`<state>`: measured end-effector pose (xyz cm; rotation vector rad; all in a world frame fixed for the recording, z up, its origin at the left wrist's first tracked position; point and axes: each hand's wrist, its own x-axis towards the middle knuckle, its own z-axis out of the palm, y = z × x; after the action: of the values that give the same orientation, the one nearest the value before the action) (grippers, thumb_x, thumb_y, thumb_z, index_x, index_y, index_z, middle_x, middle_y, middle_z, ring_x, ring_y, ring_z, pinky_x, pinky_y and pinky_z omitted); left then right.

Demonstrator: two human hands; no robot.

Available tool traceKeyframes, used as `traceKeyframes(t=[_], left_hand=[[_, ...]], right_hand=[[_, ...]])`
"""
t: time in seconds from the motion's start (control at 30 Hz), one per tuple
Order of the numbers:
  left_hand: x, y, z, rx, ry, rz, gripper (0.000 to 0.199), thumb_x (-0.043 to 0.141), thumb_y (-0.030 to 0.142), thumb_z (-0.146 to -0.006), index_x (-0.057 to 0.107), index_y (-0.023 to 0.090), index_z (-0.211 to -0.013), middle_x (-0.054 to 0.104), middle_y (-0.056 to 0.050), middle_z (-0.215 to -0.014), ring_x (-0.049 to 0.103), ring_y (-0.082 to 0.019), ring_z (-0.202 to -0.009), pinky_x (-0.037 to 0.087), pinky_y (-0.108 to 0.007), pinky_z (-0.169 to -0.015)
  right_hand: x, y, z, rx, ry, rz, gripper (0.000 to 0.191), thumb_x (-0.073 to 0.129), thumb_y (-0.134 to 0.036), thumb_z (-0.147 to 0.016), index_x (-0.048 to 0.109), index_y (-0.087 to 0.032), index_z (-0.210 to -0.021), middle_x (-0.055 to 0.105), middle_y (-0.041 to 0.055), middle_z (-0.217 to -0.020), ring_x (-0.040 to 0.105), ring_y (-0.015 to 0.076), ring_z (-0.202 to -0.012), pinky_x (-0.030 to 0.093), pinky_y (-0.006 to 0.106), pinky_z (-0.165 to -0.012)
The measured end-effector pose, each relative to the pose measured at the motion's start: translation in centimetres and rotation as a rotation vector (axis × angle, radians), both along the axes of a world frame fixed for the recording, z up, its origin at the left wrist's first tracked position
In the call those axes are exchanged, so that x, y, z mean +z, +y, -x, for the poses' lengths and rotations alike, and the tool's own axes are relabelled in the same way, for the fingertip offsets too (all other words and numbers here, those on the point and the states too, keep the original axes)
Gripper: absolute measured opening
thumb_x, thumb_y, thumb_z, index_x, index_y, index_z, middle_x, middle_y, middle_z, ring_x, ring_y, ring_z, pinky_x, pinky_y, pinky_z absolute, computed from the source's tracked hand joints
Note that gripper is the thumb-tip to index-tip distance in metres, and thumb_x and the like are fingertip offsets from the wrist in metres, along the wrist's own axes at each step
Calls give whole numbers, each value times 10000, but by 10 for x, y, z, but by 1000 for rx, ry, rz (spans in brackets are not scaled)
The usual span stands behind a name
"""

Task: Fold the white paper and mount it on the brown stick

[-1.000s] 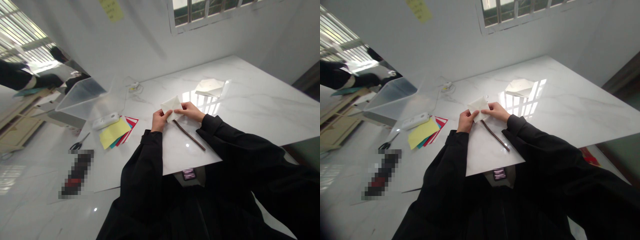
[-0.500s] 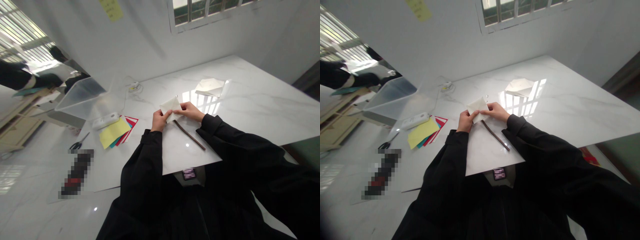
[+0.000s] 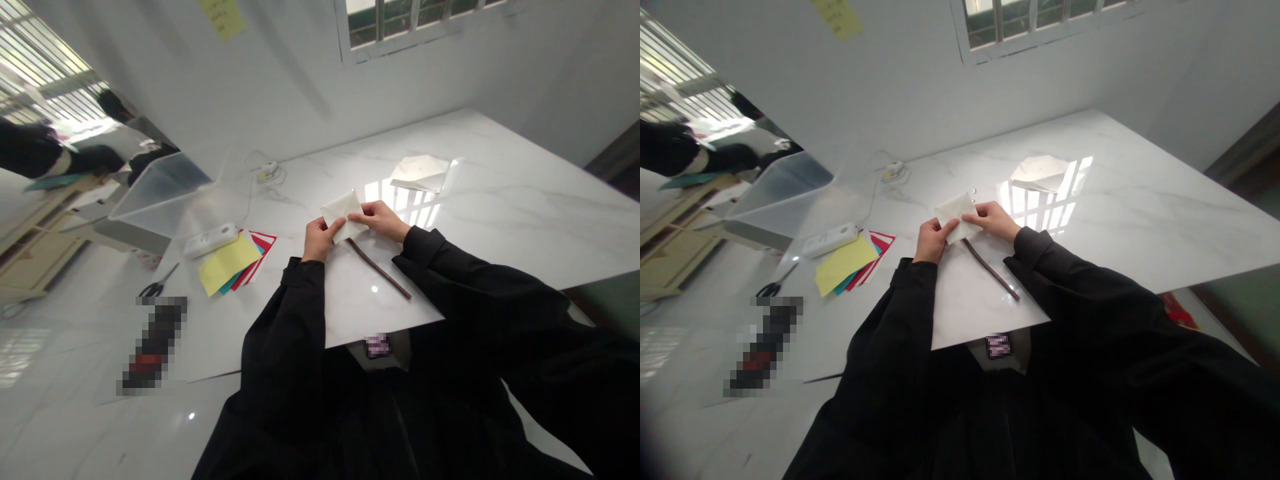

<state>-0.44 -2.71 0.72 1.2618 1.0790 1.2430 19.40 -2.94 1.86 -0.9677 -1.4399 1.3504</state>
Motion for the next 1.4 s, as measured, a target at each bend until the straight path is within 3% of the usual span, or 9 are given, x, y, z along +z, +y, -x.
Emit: traceKeyframes(t=[0.87,1.4], left_hand=[[-2,2,0,12,5,-18,570,948,553,-608,815,114,-948,807,-121,-935,740,-246,-824,591,-347,-770],[-7,5,1,2,-55,-19,560,956,516,-604,813,113,-965,812,-124,-994,741,-227,-830,581,-338,-800]], right_hand=[[-2,1,0,-6,-49,-41,524,830,-597,-770,793,-119,-983,784,79,-896,697,206,-810,553,293,-699],[3,-3,1,-9,-38,-67,531,765,-627,-816,720,-109,-924,693,54,-777,569,146,-680,440,270,-597]])
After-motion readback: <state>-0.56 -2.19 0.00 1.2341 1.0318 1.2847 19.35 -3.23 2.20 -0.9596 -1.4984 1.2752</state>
